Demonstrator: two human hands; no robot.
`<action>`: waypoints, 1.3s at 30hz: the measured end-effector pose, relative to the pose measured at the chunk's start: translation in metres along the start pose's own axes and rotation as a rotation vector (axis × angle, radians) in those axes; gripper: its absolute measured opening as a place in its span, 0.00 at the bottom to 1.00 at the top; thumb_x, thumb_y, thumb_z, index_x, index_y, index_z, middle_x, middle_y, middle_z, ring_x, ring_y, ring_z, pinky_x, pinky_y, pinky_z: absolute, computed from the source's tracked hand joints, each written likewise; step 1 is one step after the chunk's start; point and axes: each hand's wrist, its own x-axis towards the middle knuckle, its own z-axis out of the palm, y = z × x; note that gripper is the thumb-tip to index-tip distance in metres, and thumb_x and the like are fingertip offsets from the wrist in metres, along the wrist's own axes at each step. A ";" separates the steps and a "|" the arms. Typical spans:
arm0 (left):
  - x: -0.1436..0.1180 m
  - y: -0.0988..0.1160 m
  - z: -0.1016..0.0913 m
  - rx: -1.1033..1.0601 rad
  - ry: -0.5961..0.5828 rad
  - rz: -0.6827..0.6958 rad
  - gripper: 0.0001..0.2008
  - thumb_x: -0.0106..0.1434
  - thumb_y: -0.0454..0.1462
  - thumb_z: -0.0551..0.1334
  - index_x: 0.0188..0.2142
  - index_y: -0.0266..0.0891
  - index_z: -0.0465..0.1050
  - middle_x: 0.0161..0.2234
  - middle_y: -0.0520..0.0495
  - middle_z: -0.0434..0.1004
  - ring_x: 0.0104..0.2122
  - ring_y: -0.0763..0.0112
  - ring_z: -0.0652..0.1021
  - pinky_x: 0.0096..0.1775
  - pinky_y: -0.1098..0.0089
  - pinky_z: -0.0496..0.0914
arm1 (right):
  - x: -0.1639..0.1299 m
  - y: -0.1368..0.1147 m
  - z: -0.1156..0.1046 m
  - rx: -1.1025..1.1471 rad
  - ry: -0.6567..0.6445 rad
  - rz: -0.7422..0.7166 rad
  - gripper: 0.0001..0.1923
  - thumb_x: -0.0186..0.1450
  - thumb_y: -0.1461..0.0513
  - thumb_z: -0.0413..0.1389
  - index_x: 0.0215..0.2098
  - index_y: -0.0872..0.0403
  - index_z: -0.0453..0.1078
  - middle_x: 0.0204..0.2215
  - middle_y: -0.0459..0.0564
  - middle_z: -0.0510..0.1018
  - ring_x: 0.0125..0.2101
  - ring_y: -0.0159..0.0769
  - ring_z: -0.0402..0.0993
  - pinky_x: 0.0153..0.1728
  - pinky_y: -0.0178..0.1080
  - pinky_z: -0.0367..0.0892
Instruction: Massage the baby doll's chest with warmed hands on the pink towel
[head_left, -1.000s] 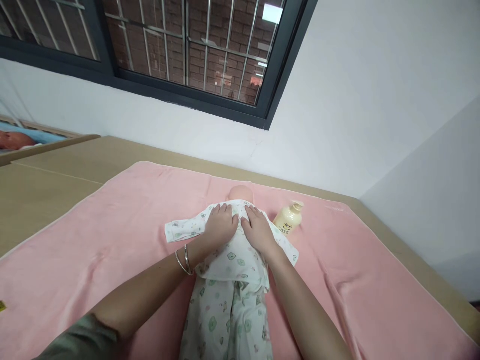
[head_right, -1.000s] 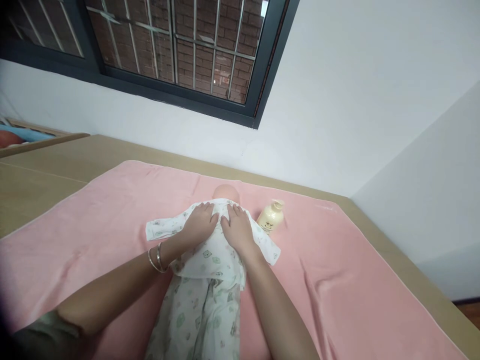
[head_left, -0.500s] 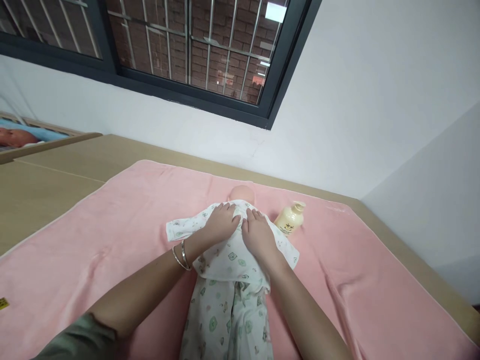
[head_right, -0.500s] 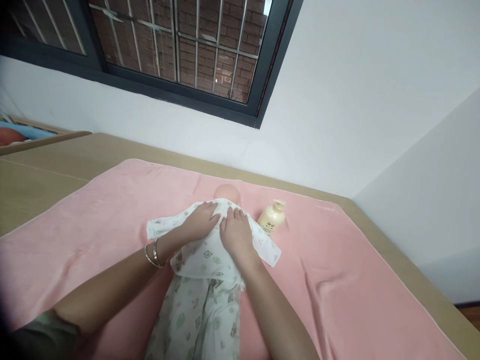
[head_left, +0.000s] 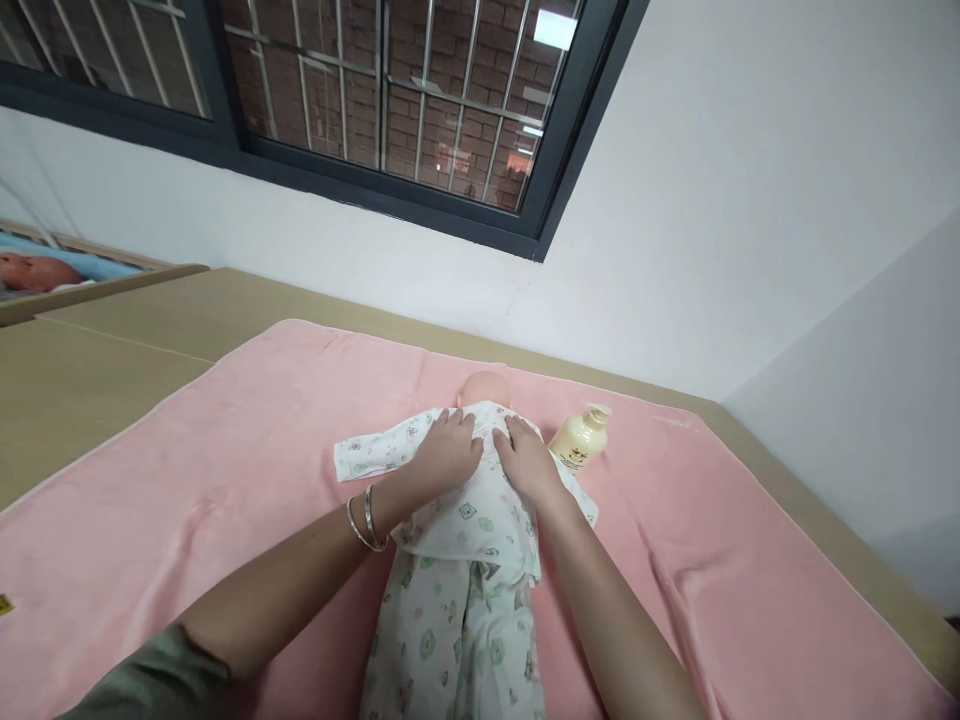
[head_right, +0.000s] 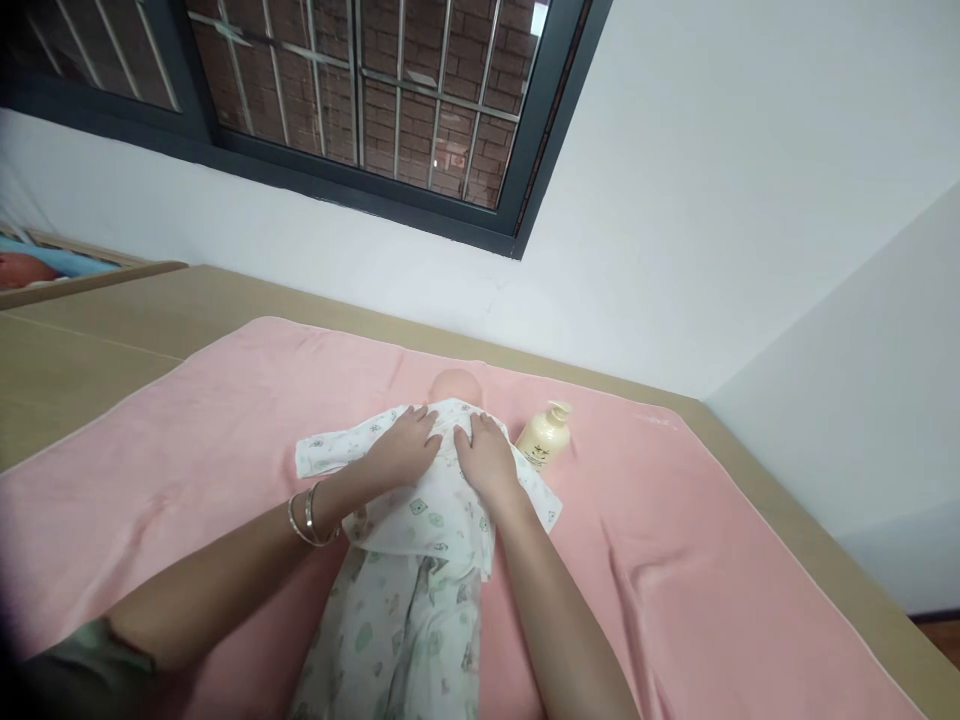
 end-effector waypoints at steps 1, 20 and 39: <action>0.003 -0.003 -0.002 -0.025 -0.016 -0.026 0.21 0.70 0.38 0.48 0.55 0.28 0.69 0.56 0.31 0.73 0.60 0.50 0.68 0.61 0.54 0.59 | -0.003 -0.006 0.001 -0.041 0.000 -0.005 0.30 0.74 0.55 0.40 0.67 0.66 0.58 0.65 0.65 0.63 0.67 0.47 0.54 0.67 0.46 0.49; -0.004 0.008 0.009 0.050 0.110 -0.049 0.20 0.68 0.36 0.51 0.54 0.27 0.70 0.54 0.28 0.73 0.58 0.48 0.71 0.59 0.51 0.61 | -0.003 -0.008 0.006 -0.082 0.071 -0.031 0.30 0.73 0.55 0.43 0.66 0.65 0.59 0.64 0.65 0.64 0.66 0.50 0.56 0.67 0.48 0.49; 0.010 -0.008 0.016 0.043 0.187 -0.043 0.17 0.68 0.38 0.52 0.48 0.28 0.72 0.47 0.31 0.76 0.50 0.52 0.74 0.56 0.55 0.65 | -0.004 -0.017 0.022 0.006 0.148 -0.016 0.28 0.71 0.61 0.43 0.67 0.65 0.59 0.66 0.63 0.60 0.68 0.49 0.54 0.68 0.51 0.48</action>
